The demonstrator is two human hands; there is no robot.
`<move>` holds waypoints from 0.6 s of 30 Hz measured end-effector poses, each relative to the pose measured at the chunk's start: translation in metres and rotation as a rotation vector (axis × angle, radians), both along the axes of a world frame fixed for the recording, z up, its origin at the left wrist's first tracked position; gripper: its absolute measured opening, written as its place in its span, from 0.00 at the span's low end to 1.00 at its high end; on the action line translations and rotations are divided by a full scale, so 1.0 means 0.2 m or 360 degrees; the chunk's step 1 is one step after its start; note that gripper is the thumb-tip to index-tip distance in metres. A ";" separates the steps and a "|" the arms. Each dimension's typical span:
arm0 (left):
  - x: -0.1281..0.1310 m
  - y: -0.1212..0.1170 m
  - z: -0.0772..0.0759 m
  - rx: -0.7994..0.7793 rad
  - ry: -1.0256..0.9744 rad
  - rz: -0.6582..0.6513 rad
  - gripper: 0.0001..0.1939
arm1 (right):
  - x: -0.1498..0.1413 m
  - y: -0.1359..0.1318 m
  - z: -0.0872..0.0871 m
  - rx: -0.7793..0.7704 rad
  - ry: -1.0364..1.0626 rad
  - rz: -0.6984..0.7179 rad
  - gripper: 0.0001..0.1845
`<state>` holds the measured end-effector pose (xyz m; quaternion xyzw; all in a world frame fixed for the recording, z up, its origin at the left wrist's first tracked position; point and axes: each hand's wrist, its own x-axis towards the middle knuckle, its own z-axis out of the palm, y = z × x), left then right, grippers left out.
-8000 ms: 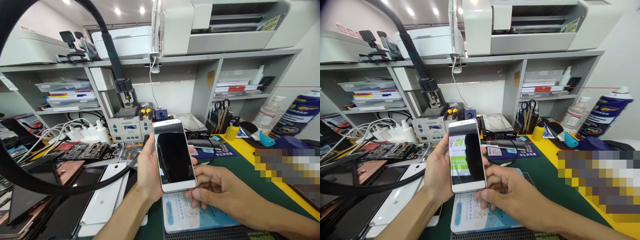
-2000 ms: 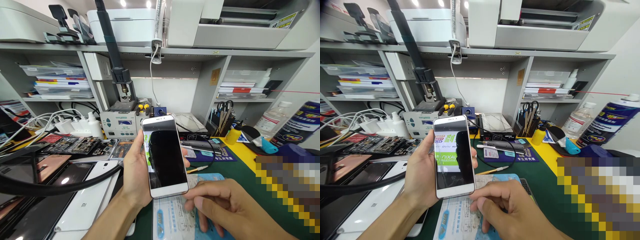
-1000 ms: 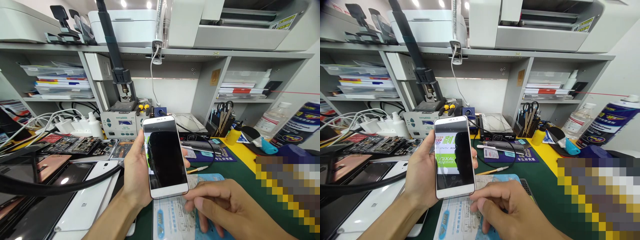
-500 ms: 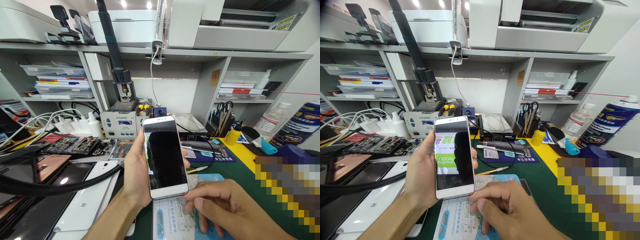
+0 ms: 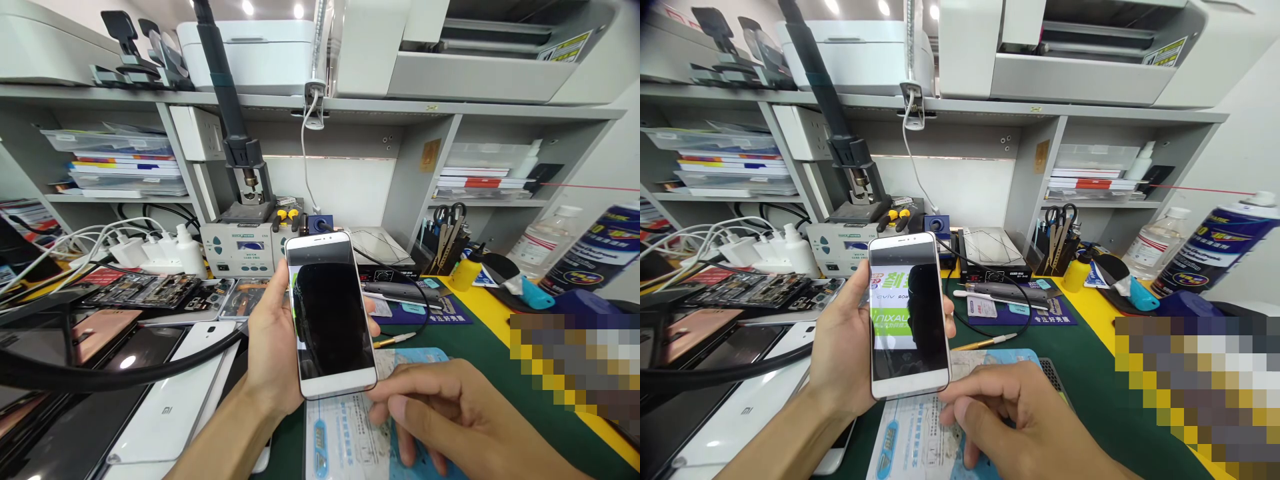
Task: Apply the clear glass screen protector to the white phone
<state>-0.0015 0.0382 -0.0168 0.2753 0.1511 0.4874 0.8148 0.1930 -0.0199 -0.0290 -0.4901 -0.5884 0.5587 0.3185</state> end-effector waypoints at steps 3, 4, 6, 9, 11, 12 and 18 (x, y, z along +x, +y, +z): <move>0.00 0.00 0.00 -0.0003 0.0002 -0.0011 0.42 | -0.02 -0.01 0.03 -0.0034 -0.0025 -0.0053 0.12; 0.00 0.00 0.00 -0.0012 0.0004 -0.0009 0.42 | -0.02 -0.02 0.03 -0.0041 -0.0026 -0.0068 0.12; 0.00 0.00 0.00 -0.0025 0.0009 -0.0004 0.43 | -0.02 -0.02 0.04 -0.0045 -0.0022 -0.0082 0.12; 0.00 0.00 0.00 -0.0025 0.0010 0.0005 0.42 | -0.01 -0.01 0.03 -0.0030 -0.0019 -0.0049 0.13; 0.00 0.00 0.00 -0.0023 0.0017 0.0008 0.42 | 0.00 0.00 0.01 -0.0016 -0.0028 -0.0007 0.14; 0.00 0.00 0.00 -0.0023 0.0021 0.0008 0.42 | 0.00 0.00 0.00 -0.0007 -0.0028 0.0012 0.15; 0.00 0.00 0.00 -0.0011 0.0020 -0.0010 0.42 | 0.00 -0.01 -0.01 0.0006 -0.0014 -0.0009 0.15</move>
